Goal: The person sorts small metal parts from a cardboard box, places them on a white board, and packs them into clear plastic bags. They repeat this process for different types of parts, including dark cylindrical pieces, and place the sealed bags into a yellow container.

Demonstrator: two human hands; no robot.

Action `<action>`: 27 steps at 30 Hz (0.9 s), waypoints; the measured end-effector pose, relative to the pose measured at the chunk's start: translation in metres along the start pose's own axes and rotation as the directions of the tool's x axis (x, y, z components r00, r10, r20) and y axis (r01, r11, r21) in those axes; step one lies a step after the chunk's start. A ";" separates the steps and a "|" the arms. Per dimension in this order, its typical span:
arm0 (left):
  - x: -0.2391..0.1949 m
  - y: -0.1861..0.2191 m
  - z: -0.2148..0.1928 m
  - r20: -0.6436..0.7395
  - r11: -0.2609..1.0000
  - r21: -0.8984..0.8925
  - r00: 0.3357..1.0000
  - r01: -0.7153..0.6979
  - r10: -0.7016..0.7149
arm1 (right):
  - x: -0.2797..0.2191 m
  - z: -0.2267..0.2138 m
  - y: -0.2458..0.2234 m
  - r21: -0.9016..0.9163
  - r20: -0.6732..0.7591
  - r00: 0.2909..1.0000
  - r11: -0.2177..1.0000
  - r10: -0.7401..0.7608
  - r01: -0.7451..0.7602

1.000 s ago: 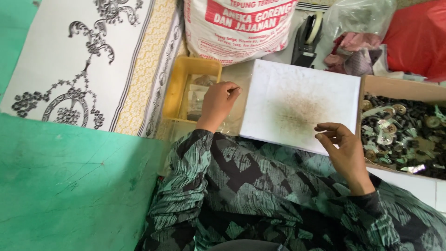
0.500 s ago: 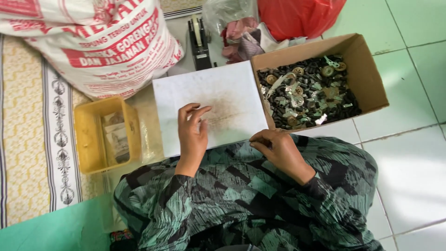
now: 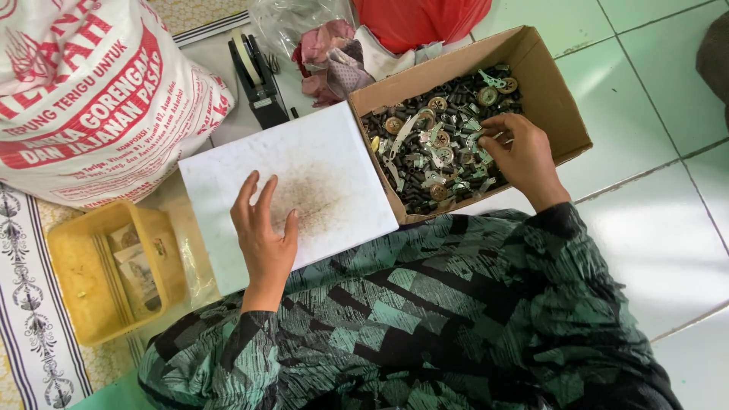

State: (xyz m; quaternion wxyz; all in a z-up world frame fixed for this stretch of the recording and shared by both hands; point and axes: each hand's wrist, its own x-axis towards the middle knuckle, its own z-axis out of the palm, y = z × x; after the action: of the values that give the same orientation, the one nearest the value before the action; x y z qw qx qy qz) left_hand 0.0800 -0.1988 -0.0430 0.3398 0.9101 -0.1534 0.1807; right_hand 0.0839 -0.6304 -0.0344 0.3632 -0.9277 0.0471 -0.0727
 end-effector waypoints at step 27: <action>0.010 -0.010 0.002 -0.039 0.985 -0.110 0.990 0.130 -0.135 | 0.034 0.042 0.044 -0.489 0.330 0.939 0.868 0.094 0.085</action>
State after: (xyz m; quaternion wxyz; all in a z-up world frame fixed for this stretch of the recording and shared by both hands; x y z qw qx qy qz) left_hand 0.0931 -0.1942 -0.0463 0.4029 0.8944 -0.0939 0.1703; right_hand 0.1226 -0.6388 -0.0916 0.1157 -0.9877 0.0025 0.1055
